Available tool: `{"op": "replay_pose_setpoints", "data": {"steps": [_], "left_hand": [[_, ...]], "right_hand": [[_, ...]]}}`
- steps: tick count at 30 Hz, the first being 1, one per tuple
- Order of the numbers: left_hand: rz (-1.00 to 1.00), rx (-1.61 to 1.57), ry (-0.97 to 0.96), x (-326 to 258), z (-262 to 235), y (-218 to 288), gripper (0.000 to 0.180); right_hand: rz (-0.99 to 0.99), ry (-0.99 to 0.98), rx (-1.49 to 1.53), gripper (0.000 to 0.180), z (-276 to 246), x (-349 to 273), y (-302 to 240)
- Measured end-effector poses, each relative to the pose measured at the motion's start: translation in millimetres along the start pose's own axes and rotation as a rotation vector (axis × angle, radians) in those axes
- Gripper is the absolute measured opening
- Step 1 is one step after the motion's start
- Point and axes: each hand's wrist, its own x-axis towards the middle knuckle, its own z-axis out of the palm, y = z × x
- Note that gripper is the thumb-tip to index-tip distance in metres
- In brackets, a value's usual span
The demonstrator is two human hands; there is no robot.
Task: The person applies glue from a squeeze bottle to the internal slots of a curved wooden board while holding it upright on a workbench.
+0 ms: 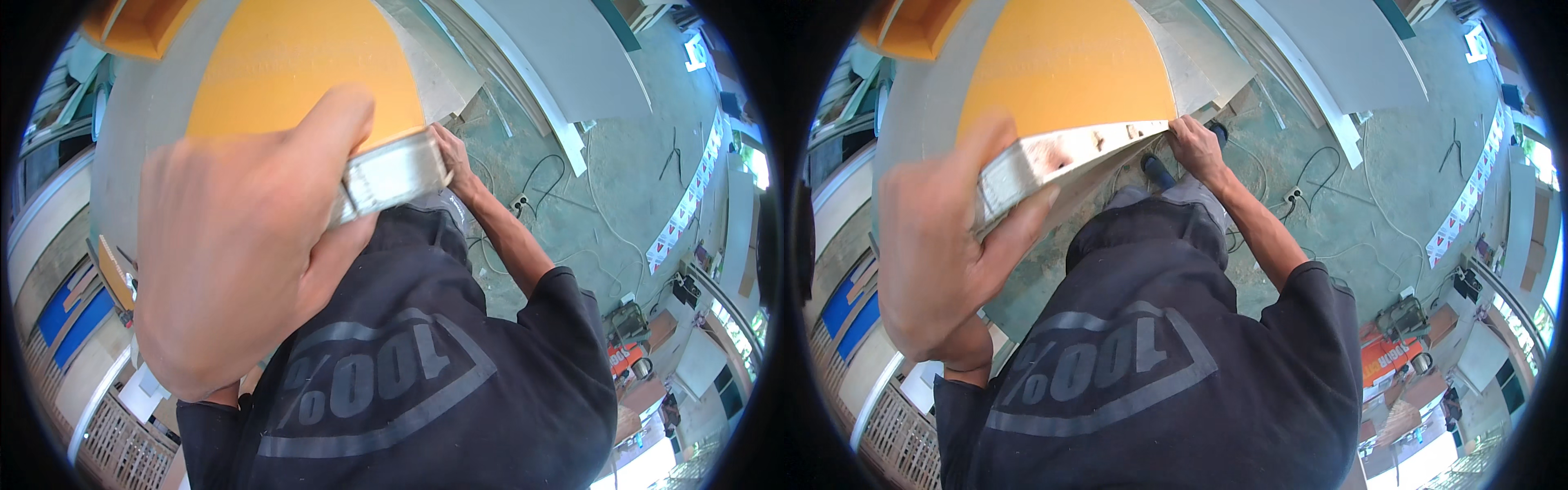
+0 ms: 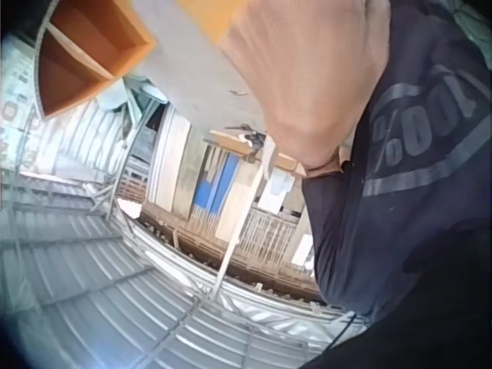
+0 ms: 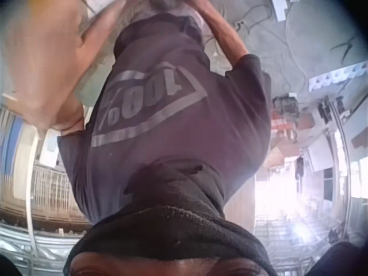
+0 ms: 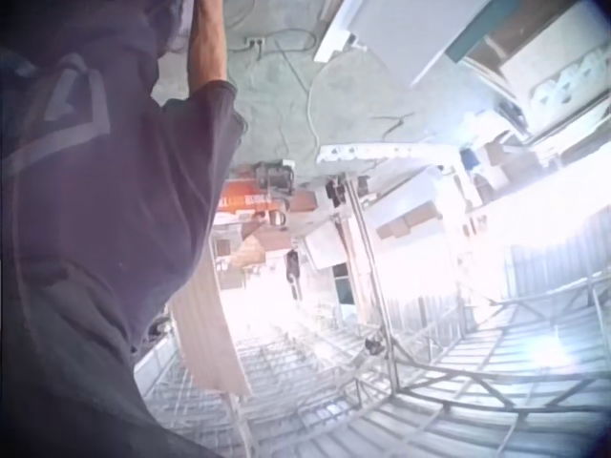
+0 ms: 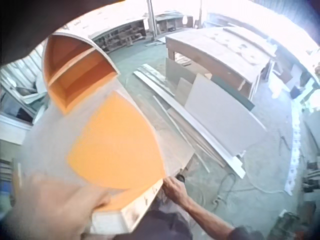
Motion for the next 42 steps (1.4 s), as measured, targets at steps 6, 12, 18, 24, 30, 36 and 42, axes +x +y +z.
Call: {"op": "replay_pose_setpoints", "data": {"steps": [6, 12, 18, 24, 30, 36, 42], "left_hand": [[0.032, -0.084, 0.147, 4, 13, -14, 0.043], [-0.022, 0.015, 0.283, -24, 6, 10, 0.043], [0.076, 0.072, 0.321, -11, 22, 20, 0.044], [0.138, 0.16, 0.207, -14, 12, 28, 0.044], [0.185, 0.069, 0.082, -6, 0, -5, 0.038], [0.218, 0.193, -0.011, 17, 3, -34, 0.041], [0.106, 0.306, 0.071, 4, 9, -40, 0.05]], "right_hand": [[0.013, 0.053, -0.122, 0.013, 8, -4, 5], [-0.001, 0.042, -0.075, 0.015, 28, 2, -7], [0.172, 0.081, -0.111, 0.023, 19, -18, 1], [0.202, 0.145, -0.138, 0.024, 28, -24, -4], [0.205, 0.1, -0.184, 0.026, 26, -17, -24], [0.25, -0.117, -0.239, 0.055, 3, -21, -32], [0.222, -0.194, -0.257, 0.06, 24, -14, -29]]}}
